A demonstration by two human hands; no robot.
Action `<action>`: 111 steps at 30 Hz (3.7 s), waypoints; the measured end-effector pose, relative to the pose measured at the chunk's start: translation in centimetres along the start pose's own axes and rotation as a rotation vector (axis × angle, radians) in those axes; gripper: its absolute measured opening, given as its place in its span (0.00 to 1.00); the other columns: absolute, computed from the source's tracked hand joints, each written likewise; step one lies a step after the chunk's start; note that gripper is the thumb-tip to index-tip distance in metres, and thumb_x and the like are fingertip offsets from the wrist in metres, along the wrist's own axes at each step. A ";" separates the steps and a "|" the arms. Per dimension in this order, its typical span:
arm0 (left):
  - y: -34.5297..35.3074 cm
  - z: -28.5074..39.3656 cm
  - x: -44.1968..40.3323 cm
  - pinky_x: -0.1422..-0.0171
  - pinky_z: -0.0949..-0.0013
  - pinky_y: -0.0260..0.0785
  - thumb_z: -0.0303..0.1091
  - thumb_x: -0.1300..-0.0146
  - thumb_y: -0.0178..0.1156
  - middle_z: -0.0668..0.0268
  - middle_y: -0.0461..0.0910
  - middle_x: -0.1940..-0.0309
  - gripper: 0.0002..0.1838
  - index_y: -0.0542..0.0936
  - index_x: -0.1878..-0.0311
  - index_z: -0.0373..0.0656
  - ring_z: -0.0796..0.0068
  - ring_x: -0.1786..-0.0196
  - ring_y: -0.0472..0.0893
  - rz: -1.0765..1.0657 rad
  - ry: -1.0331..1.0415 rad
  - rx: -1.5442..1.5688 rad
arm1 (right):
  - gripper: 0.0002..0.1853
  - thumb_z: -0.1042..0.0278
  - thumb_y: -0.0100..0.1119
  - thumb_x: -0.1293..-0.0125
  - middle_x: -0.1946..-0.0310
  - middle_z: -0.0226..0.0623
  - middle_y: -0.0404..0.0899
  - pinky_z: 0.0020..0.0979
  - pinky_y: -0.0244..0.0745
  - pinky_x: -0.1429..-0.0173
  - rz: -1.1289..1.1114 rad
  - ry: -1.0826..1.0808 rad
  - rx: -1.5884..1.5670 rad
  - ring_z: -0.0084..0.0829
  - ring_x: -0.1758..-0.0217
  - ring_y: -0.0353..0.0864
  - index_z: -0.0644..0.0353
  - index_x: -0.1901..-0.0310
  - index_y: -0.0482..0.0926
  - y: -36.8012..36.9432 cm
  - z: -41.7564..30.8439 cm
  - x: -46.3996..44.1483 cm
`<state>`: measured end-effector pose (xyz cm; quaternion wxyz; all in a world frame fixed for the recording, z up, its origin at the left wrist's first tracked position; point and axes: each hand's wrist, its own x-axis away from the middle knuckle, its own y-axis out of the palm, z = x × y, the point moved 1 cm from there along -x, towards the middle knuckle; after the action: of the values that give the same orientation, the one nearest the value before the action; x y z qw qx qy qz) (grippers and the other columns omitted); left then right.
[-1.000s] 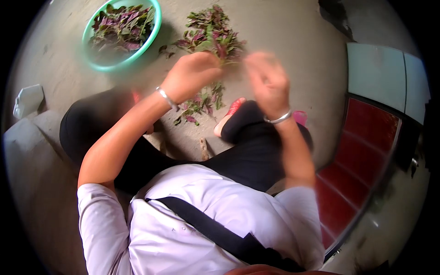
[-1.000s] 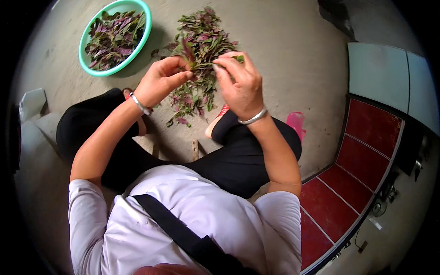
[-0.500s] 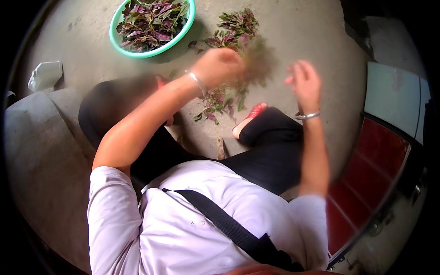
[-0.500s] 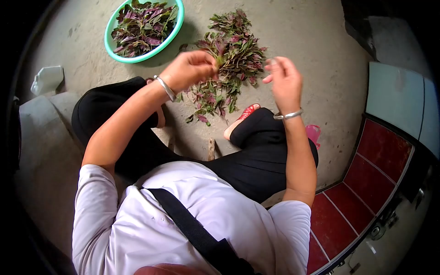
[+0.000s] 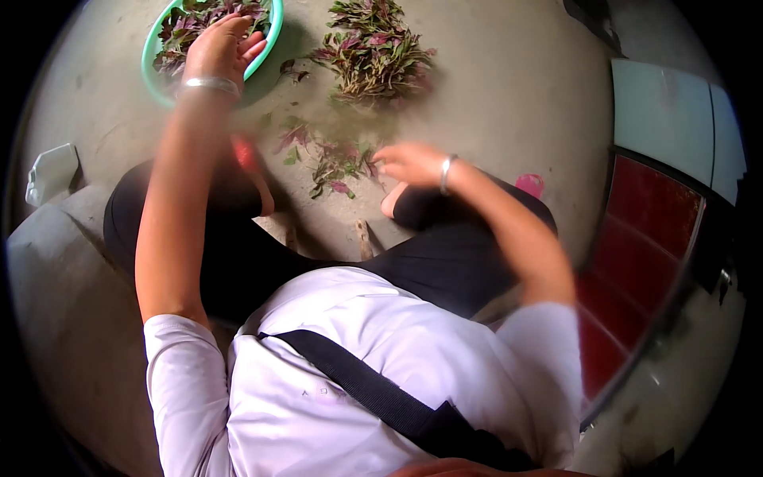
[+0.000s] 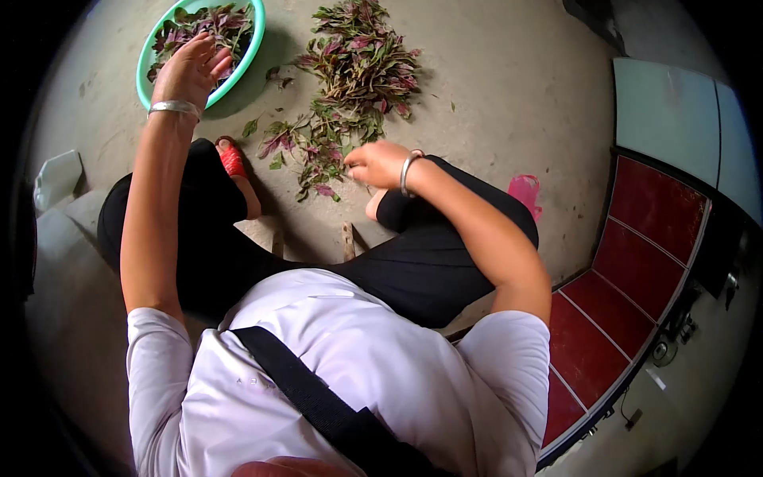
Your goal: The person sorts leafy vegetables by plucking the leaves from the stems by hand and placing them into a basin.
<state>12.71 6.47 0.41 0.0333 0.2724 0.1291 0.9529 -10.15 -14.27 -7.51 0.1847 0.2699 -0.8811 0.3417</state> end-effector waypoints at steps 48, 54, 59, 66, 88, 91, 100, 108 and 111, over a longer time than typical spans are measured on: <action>4.8 -4.7 8.1 0.60 0.78 0.66 0.29 0.43 0.58 0.69 0.78 0.62 0.13 0.74 0.54 0.40 0.83 0.61 0.74 -0.771 0.144 -0.240 | 0.05 0.76 0.58 0.43 0.80 0.23 0.69 0.17 0.62 0.76 0.907 0.002 -0.558 0.12 0.79 0.67 0.64 0.73 0.73 -5.0 -9.2 1.5; 5.0 -4.6 8.1 0.59 0.77 0.66 0.29 0.43 0.58 0.69 0.78 0.64 0.11 0.76 0.56 0.39 0.82 0.62 0.75 -0.739 0.118 -0.233 | 0.04 0.76 0.57 0.42 0.78 0.24 0.69 0.17 0.65 0.76 0.859 -0.098 -0.641 0.14 0.79 0.70 0.63 0.71 0.73 -5.0 -8.3 1.0; 5.0 -5.0 8.0 0.59 0.78 0.66 0.29 0.42 0.56 0.69 0.79 0.65 0.10 0.76 0.57 0.40 0.83 0.63 0.75 -0.689 0.070 -0.172 | 0.04 0.73 0.56 0.40 0.76 0.25 0.72 0.16 0.67 0.73 0.800 -0.053 -0.679 0.14 0.77 0.71 0.62 0.67 0.72 -5.5 -8.5 1.3; 5.1 -4.0 8.1 0.60 0.79 0.66 0.29 0.40 0.53 0.68 0.79 0.65 0.08 0.76 0.59 0.38 0.83 0.65 0.75 -0.681 0.060 -0.284 | 0.03 0.72 0.56 0.40 0.75 0.28 0.75 0.16 0.69 0.73 0.759 -0.086 -0.955 0.14 0.77 0.71 0.60 0.66 0.73 -5.0 -8.2 1.2; 4.8 -5.0 7.6 0.57 0.71 0.68 0.34 0.44 0.59 0.66 0.77 0.61 0.16 0.74 0.53 0.38 0.71 0.61 0.76 -0.771 0.463 -0.744 | 0.05 0.72 0.59 0.42 0.81 0.23 0.71 0.16 0.62 0.77 0.831 -0.090 -0.755 0.12 0.80 0.66 0.62 0.72 0.73 -4.9 -8.2 1.7; 5.2 -5.3 7.9 0.61 0.76 0.66 0.35 0.42 0.58 0.72 0.76 0.66 0.13 0.75 0.57 0.38 0.83 0.65 0.72 -0.766 0.178 -0.389 | 0.06 0.72 0.59 0.42 0.81 0.23 0.70 0.16 0.61 0.77 0.841 -0.106 -0.625 0.12 0.80 0.64 0.62 0.72 0.74 -4.4 -7.6 1.2; 5.1 -5.2 7.9 0.63 0.77 0.64 0.33 0.42 0.55 0.69 0.76 0.70 0.10 0.76 0.63 0.36 0.83 0.68 0.71 -0.724 0.126 -0.389 | 0.08 0.72 0.58 0.41 0.75 0.25 0.73 0.16 0.67 0.69 0.846 -0.090 -0.689 0.13 0.73 0.70 0.65 0.64 0.72 -5.3 -9.4 1.6; 5.3 -5.4 8.7 0.64 0.83 0.61 0.30 0.40 0.55 0.77 0.73 0.73 0.06 0.75 0.63 0.37 0.89 0.69 0.67 -0.789 0.164 -0.438 | 0.14 0.64 0.52 0.36 0.68 0.31 0.76 0.14 0.62 0.73 0.976 -0.171 -0.906 0.14 0.72 0.72 0.66 0.56 0.71 -8.9 -9.8 2.7; 5.4 -5.6 8.8 0.65 0.83 0.61 0.29 0.40 0.55 0.77 0.73 0.72 0.07 0.75 0.62 0.37 0.89 0.69 0.67 -0.807 0.127 -0.426 | 0.13 0.68 0.55 0.38 0.69 0.30 0.76 0.14 0.65 0.73 0.953 -0.201 -1.005 0.14 0.75 0.71 0.67 0.57 0.71 -9.3 -10.7 3.1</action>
<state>2.28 1.20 1.74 0.4490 0.1287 0.0279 0.8838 -5.46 -13.60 6.25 0.0349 -0.2337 -0.9675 -0.0900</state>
